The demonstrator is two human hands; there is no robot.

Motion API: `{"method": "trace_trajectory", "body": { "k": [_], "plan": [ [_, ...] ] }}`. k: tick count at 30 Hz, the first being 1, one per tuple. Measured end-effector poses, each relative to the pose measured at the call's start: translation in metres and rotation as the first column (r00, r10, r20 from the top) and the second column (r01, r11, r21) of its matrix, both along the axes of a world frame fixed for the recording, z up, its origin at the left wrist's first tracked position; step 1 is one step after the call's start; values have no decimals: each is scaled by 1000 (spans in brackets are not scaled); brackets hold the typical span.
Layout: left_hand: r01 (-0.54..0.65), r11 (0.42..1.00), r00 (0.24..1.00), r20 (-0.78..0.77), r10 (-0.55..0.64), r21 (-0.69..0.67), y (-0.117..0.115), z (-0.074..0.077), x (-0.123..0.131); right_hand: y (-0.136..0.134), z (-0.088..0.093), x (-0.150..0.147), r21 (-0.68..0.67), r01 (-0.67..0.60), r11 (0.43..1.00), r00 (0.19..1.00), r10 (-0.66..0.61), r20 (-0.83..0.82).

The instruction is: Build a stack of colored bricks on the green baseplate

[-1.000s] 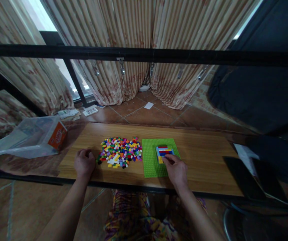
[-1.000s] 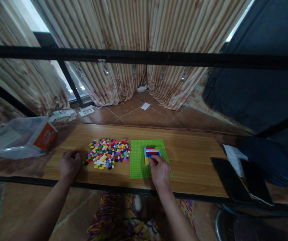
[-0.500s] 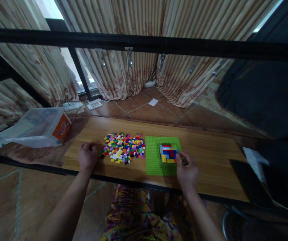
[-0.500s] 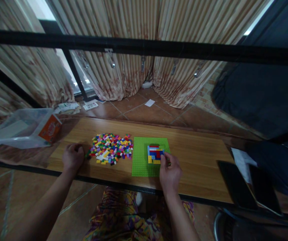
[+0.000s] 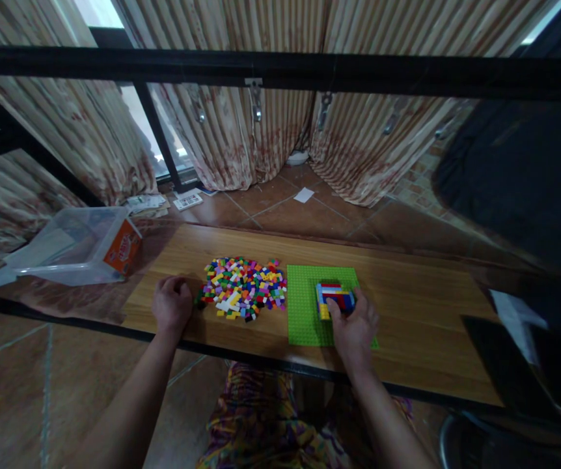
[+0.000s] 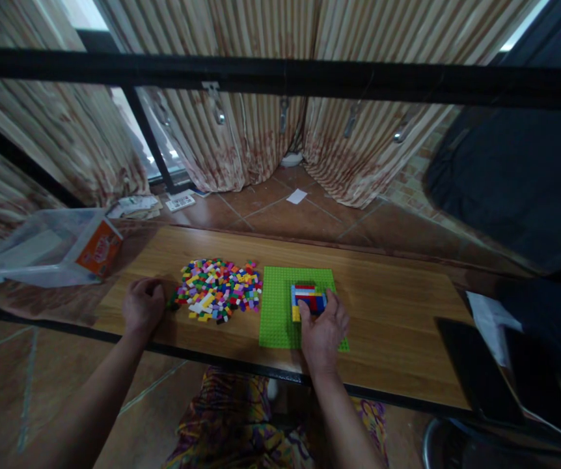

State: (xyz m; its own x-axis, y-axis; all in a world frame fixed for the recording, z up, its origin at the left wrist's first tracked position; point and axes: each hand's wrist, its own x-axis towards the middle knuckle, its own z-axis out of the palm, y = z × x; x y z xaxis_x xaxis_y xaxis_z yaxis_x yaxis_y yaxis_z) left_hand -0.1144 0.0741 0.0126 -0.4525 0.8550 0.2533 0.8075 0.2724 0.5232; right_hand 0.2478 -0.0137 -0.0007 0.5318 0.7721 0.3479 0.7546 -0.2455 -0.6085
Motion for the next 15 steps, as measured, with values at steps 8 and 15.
{"method": "trace_trajectory", "body": {
  "k": [8,15],
  "plan": [
    [5,1000,1000,-6,-5,16,1,-3,0,0,0,-2,-57,-19,998,999,16,-45],
    [23,998,1000,7,-23,58,2,-6,1,3,-6,10,-59,-12,998,997,8,-71]
  ]
}}
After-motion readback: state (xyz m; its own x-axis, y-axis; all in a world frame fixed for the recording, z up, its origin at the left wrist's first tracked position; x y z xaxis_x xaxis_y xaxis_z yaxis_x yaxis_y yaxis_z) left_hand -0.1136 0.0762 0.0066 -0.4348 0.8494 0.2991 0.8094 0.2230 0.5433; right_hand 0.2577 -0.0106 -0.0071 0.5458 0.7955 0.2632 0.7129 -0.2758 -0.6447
